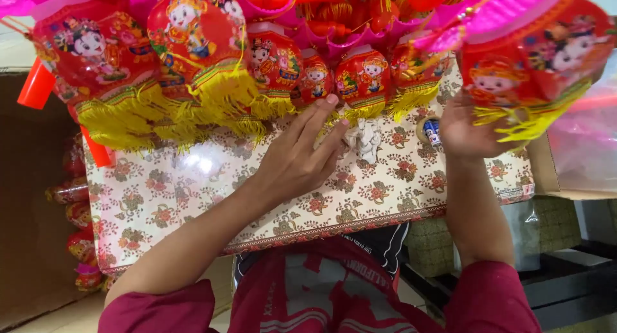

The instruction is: Assembling small decorative lanterns by applying glue to components, attaching plastic handles, and placing the finished products into plastic bags.

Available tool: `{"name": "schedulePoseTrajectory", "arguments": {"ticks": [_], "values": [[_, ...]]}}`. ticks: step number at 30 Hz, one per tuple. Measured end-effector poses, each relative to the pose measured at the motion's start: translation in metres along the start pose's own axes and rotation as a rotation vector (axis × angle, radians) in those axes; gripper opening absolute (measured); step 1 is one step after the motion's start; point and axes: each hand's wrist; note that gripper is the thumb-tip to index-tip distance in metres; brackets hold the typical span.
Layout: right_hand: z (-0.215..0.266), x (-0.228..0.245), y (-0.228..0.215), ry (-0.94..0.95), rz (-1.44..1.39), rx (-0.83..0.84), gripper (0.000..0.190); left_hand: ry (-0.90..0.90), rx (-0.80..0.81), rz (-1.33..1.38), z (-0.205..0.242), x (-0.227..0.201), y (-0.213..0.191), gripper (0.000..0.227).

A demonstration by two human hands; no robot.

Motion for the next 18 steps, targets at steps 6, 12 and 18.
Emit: {"name": "schedulePoseTrajectory", "arguments": {"ticks": [6,12,18], "values": [[-0.041,0.027,0.108,-0.305,0.013,0.17,0.08,-0.009,0.007,-0.045,0.003,0.001,0.002,0.057],[-0.058,0.074,0.171,-0.905,0.553,0.08,0.032,0.004,-0.049,-0.039,0.001,-0.001,0.003,0.047],[-0.036,0.086,0.122,-0.271,0.387,0.489,0.058,-0.071,-0.297,0.154,0.012,-0.008,0.032,0.06]]}}
Point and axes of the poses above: each hand's wrist, its own z-axis away from the middle knuckle, its own y-axis out of the palm, x = y × z, and after that the axes turned 8 degrees about z, right-handed
